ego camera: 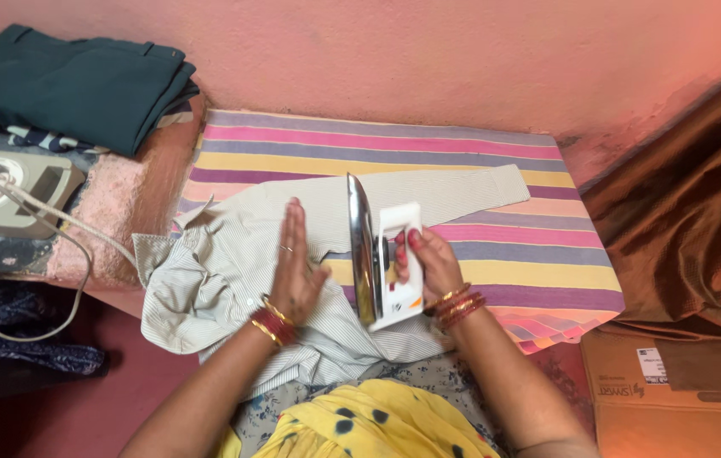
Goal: The person irons a white striped shirt on a striped ironing board. They smooth the fabric, use an electric iron to press the sleeves and body, and flip the shirt to iron the other side.
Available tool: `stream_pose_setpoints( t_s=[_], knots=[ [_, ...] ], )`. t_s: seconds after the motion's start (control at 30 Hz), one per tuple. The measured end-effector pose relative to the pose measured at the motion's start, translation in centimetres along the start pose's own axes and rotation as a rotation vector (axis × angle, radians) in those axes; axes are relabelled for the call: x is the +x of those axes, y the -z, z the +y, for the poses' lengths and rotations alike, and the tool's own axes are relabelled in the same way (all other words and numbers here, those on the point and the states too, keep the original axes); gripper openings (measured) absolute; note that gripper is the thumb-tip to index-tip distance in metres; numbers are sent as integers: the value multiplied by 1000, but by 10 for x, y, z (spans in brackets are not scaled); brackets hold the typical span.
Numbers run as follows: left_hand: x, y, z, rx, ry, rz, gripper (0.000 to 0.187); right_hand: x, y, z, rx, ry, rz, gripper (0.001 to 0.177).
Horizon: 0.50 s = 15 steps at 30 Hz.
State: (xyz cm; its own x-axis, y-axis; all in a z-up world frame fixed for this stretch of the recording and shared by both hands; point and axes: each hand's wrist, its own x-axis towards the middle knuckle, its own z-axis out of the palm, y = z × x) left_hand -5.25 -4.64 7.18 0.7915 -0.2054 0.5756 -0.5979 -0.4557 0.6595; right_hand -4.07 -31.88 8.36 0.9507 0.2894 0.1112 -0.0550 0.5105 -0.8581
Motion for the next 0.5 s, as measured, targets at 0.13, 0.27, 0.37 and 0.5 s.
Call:
stream_pose_setpoints(
  t_s=[0.13,0.27,0.37,0.5],
  knots=[
    [-9,0,-61,409,63,-193,88,36,-11,-14,-564,-134,246,25],
    [-25,-10,-89,638,25,-503,69,91,-18,-10,-1020,-119,200,34],
    [-32,-11,-93,519,-40,-453,44,120,-17,3,-1139,-166,176,35],
    [-34,-8,-93,364,-133,-277,21,152,-17,25,-1262,-239,153,36]
  ],
)
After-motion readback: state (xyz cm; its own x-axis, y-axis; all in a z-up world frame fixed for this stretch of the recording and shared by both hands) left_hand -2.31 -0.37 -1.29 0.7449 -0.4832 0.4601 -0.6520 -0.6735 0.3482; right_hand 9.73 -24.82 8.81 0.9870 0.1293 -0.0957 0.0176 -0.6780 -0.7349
